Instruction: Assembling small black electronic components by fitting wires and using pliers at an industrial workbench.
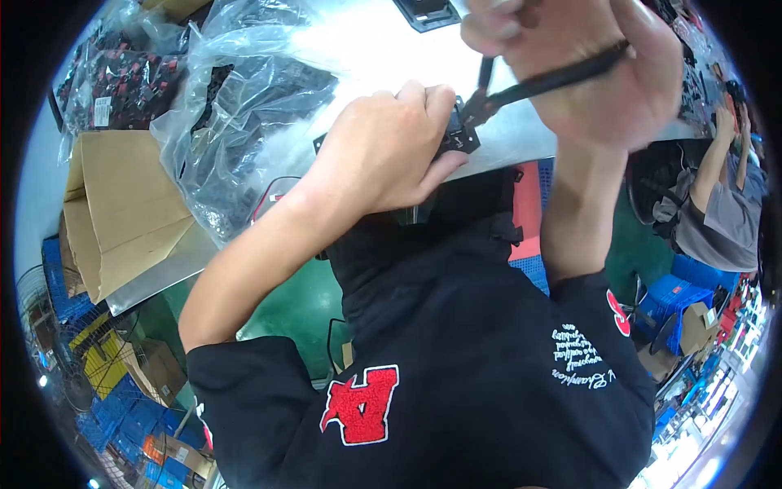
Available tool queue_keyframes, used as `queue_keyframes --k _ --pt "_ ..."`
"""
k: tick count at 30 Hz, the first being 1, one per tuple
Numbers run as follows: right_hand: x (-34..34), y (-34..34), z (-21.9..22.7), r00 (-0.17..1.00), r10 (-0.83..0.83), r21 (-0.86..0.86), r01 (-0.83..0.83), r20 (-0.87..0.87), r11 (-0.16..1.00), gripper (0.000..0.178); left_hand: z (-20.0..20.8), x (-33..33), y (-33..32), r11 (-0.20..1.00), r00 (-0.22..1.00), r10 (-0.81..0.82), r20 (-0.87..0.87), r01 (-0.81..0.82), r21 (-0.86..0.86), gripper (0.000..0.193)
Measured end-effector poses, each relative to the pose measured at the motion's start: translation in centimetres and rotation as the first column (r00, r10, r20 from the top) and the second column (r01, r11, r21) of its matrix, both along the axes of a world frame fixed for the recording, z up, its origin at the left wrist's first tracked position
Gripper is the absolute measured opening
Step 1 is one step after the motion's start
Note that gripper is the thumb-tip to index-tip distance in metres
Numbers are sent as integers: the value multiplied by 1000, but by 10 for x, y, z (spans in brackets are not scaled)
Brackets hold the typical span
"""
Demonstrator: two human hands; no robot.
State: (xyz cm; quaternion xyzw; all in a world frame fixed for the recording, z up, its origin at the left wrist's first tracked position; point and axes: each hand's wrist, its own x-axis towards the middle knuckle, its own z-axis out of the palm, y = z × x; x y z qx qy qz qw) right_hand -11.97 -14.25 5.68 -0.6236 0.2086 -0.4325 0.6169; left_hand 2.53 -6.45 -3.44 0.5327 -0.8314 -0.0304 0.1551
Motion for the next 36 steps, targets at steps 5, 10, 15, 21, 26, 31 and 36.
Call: queue_keyframes --k 5,10,15,21,26,31,36 --pt "11 13 -29 964 -52 96 27 262 995 67 -1 2 11 996 996 80 26 -81 23 47" --pt "15 -21 -60 364 334 -88 -551 869 830 66 4 -2 8 989 994 93 64 -100 110 49" --pt "-3 16 -32 552 -13 351 -511 834 785 66 2 -2 10 989 992 105 63 -111 103 49" --pt "9 21 -23 966 -250 -32 253 68 967 65 2 -2 10 989 993 99 60 -105 105 48" --pt "13 27 -23 960 -280 -81 280 7 957 61 -1 -1 10 989 994 96 43 -100 113 48" --pt "9 29 -22 991 -134 -81 134 2 988 57 -21 2 0 999 998 -22 -63 20 -26 43" --pt "6 28 -27 1000 20 -79 -20 -8 997 54 0 -5 10 990 987 124 -106 -115 85 45"
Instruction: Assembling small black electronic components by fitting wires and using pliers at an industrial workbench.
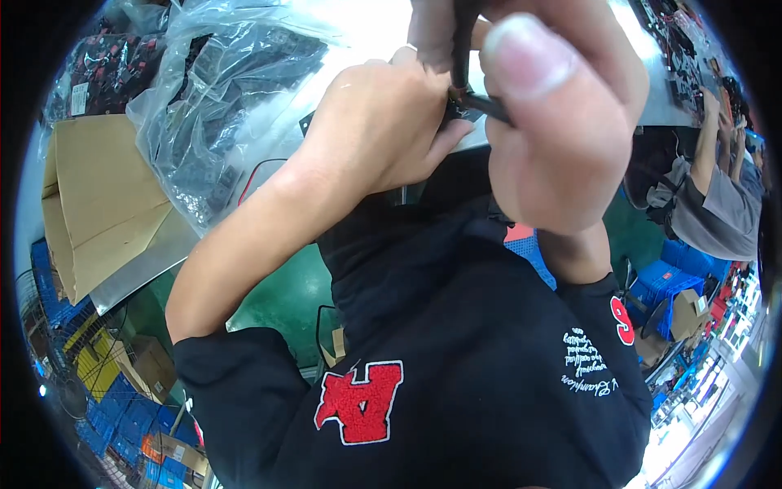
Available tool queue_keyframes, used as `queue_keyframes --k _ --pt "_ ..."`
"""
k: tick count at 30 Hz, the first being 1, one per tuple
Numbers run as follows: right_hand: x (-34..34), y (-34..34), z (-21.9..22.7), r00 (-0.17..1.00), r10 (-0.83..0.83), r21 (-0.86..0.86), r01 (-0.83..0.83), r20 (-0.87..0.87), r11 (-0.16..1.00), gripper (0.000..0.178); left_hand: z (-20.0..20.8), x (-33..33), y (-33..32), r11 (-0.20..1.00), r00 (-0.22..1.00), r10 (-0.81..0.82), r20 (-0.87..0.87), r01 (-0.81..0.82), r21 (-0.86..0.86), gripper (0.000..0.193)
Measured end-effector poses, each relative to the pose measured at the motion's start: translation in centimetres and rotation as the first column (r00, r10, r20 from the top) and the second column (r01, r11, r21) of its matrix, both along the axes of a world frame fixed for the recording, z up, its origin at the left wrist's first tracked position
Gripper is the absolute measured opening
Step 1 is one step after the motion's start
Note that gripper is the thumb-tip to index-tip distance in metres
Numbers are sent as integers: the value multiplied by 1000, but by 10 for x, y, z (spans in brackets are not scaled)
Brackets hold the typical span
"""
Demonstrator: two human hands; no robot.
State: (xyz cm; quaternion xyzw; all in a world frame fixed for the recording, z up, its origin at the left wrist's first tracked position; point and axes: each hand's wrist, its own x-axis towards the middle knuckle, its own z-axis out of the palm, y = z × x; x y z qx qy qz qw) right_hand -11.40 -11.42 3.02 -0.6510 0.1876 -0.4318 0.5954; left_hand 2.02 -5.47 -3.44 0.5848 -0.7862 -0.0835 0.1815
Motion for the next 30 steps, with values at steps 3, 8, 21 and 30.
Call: queue_keyframes --k 3,8,21,30 --pt "-2 -1 -2 995 99 2 -99 -7 995 53 13 4 1 997 994 -77 83 74 38 42" --pt "-9 -14 3 935 353 -8 -353 -41 935 50 -14 17 -3 977 985 -135 106 150 -150 45" --pt "-4 -51 5 554 829 -125 -820 72 559 52 -12 16 -15 959 961 -272 -55 266 -97 40" --pt "-38 -44 6 812 273 129 -388 515 913 67 1 5 -4 992 976 -99 195 111 -54 53"
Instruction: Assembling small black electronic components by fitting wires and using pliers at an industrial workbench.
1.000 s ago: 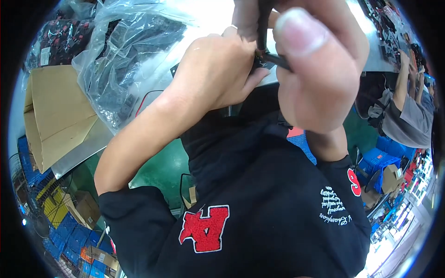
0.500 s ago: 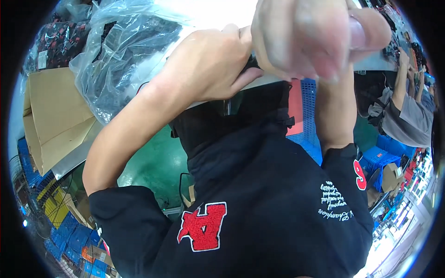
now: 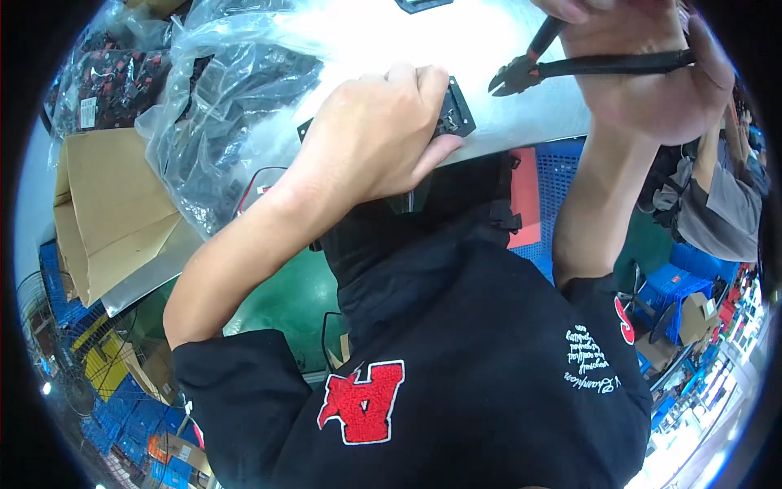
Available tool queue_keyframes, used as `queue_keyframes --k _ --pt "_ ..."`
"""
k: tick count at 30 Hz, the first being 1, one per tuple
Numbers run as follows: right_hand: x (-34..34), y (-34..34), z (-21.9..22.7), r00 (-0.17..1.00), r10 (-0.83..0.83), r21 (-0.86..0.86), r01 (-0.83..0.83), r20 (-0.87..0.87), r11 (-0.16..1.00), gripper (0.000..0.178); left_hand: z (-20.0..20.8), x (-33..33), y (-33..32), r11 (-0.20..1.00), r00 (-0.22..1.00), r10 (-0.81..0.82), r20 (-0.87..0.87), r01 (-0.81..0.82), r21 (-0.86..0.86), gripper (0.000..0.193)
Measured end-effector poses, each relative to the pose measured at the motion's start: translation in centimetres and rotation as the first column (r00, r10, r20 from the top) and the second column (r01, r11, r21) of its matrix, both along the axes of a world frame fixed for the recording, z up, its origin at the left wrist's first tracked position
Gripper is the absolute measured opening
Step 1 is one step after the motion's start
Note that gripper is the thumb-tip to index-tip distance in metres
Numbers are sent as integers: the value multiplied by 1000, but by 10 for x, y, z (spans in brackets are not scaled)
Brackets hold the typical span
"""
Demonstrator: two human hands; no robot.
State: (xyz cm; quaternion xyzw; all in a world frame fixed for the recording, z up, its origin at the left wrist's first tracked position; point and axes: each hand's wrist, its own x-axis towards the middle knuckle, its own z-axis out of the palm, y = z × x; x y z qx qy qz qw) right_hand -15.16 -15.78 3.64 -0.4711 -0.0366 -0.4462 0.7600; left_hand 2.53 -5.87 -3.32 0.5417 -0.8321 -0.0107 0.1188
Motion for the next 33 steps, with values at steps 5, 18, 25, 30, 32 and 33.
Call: queue_keyframes --k 5,18,25,30,32,33 --pt "24 13 -4 977 -10 511 -103 213 853 79 0 0 3 999 998 48 50 -49 18 50" --pt "44 -22 -42 872 306 79 -361 382 929 70 3 -4 4 997 997 67 50 -69 46 48" --pt "49 -12 -37 849 316 -175 -265 423 948 57 2 -3 4 997 998 58 30 -59 39 49" --pt "16 48 -22 840 -438 -139 415 -320 899 42 0 -2 3 996 998 62 14 -62 66 52" --pt "-5 33 -39 972 -216 -253 186 -96 949 42 1 -3 4 997 998 55 14 -56 53 53" --pt "-8 20 -43 998 -53 -375 60 28 925 53 1 -4 5 998 999 51 15 -52 46 53"
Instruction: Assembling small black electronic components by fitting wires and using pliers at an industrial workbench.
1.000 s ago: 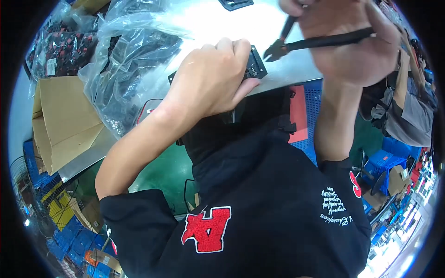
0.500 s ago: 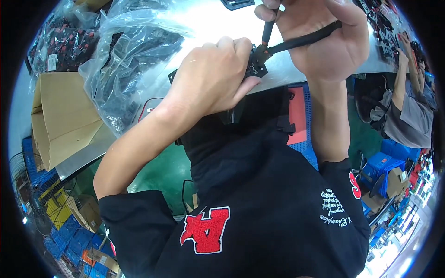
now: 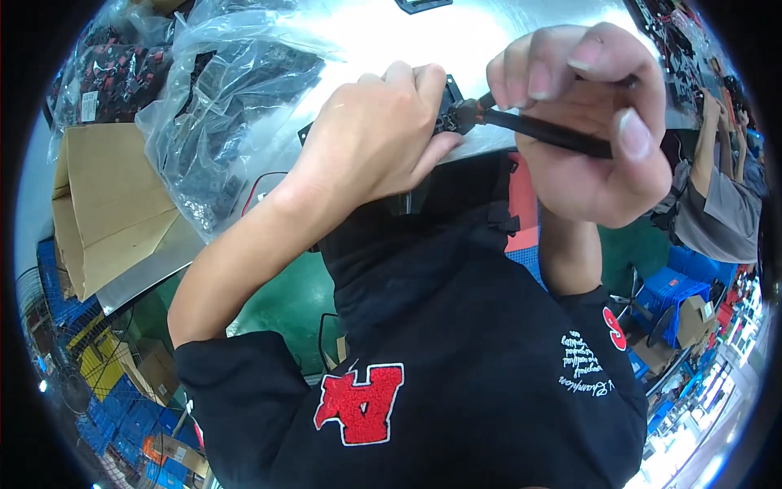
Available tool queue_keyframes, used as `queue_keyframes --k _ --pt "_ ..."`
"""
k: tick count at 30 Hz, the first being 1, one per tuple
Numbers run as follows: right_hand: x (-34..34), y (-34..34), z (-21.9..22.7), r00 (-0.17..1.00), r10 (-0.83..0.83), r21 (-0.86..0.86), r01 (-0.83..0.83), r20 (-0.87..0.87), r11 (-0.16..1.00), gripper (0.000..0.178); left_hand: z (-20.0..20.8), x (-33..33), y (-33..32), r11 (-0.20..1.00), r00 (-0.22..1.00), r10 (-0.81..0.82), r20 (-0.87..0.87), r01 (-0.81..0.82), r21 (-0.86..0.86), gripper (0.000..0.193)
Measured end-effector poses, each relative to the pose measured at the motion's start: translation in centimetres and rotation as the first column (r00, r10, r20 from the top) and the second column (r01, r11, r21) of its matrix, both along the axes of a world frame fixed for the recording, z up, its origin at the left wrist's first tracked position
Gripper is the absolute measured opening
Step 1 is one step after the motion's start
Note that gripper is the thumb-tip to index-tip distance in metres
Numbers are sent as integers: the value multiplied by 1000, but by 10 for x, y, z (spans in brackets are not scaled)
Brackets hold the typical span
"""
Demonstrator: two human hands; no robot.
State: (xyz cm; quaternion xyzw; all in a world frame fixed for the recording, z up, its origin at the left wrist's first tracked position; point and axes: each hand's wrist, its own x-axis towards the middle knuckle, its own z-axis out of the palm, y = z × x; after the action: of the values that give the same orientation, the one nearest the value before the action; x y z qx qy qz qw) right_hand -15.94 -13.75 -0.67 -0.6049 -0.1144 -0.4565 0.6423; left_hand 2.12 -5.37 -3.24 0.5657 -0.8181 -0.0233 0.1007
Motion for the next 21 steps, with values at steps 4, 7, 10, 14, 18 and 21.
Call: queue_keyframes --k 4,7,10,14,18,21 --pt "-6 10 -8 953 -300 -77 297 -36 952 62 -3 -1 2 994 999 17 30 -14 -112 48" --pt "-21 11 -8 957 -247 26 246 154 969 76 -5 -2 3 996 999 52 7 -51 -74 48" --pt "-27 17 -4 965 -230 13 230 126 973 78 -3 -3 3 995 999 31 11 -30 -94 48" --pt "-21 15 -17 958 -259 74 251 123 965 79 1 -4 2 998 998 53 16 -53 -26 50" --pt "-19 13 -20 956 -257 146 237 143 961 78 -1 -4 3 998 998 63 -7 -63 22 52" --pt "-20 15 -20 951 -273 155 251 143 956 78 1 -4 4 997 997 79 11 -79 26 52"
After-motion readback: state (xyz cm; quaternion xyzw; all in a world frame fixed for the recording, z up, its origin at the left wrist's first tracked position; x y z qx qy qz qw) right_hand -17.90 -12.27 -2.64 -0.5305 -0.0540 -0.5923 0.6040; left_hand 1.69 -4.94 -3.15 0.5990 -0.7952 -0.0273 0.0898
